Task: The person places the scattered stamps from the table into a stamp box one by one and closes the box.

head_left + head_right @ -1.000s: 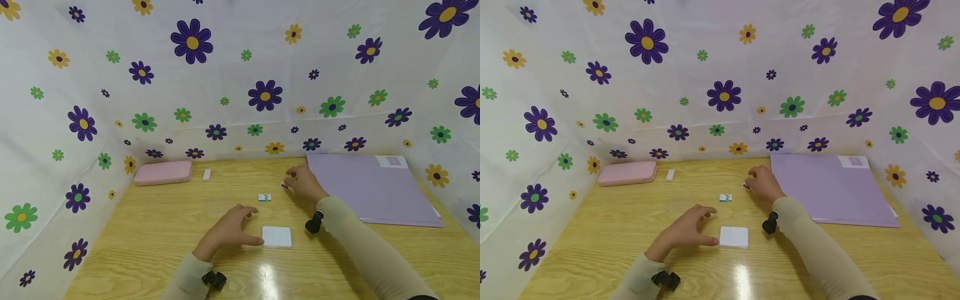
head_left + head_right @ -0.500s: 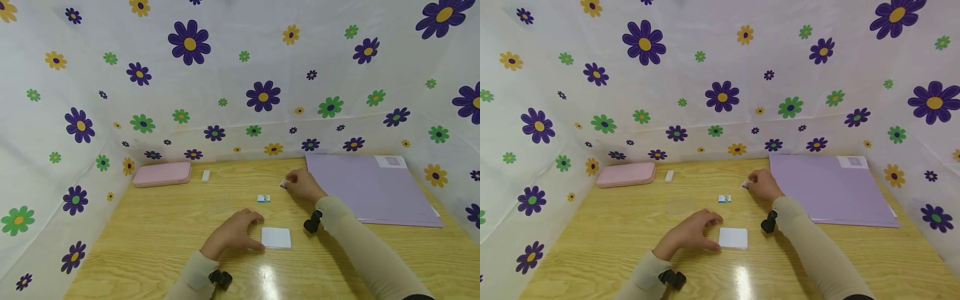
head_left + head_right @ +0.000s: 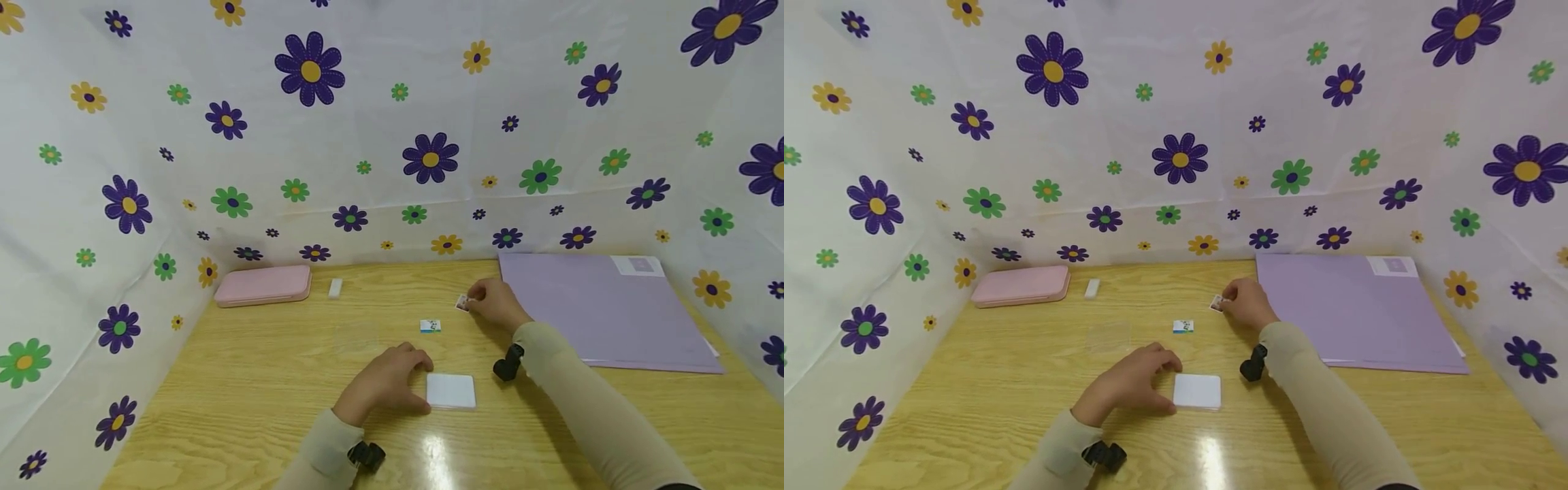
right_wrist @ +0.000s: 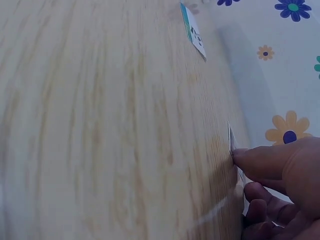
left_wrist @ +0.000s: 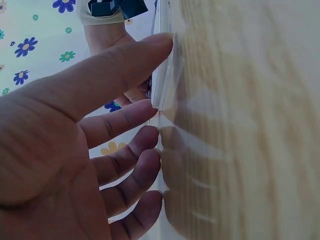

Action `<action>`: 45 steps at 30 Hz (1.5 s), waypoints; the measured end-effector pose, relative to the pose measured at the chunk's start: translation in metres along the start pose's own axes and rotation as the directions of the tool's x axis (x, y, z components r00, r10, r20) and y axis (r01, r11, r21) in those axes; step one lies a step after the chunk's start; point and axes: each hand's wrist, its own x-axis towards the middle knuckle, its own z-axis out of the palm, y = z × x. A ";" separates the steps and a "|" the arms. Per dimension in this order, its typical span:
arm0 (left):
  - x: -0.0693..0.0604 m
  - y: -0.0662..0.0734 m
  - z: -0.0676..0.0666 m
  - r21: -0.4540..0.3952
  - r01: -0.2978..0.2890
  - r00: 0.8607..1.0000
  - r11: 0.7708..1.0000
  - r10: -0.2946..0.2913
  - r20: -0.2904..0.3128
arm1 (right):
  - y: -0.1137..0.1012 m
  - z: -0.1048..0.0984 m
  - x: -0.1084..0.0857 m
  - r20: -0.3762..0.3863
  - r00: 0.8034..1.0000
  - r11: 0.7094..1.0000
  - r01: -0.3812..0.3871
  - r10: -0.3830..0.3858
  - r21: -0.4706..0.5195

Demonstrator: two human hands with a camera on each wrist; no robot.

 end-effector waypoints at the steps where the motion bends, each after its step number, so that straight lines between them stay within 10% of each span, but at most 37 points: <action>1: 0.000 0.001 0.000 0.011 0.002 1.000 1.000 -0.002 -0.002 | -0.001 0.000 0.000 0.003 1.000 1.000 -0.003 0.003 0.011; 21: 0.000 0.016 0.001 0.068 0.061 0.998 0.996 -0.059 -0.021 | 0.002 0.001 -0.008 -0.048 0.999 0.990 -0.006 0.013 0.144; 45: 0.000 0.012 0.000 0.053 0.030 0.998 0.998 -0.028 -0.048 | -0.028 -0.017 -0.055 -0.069 0.988 0.912 0.153 -0.137 0.381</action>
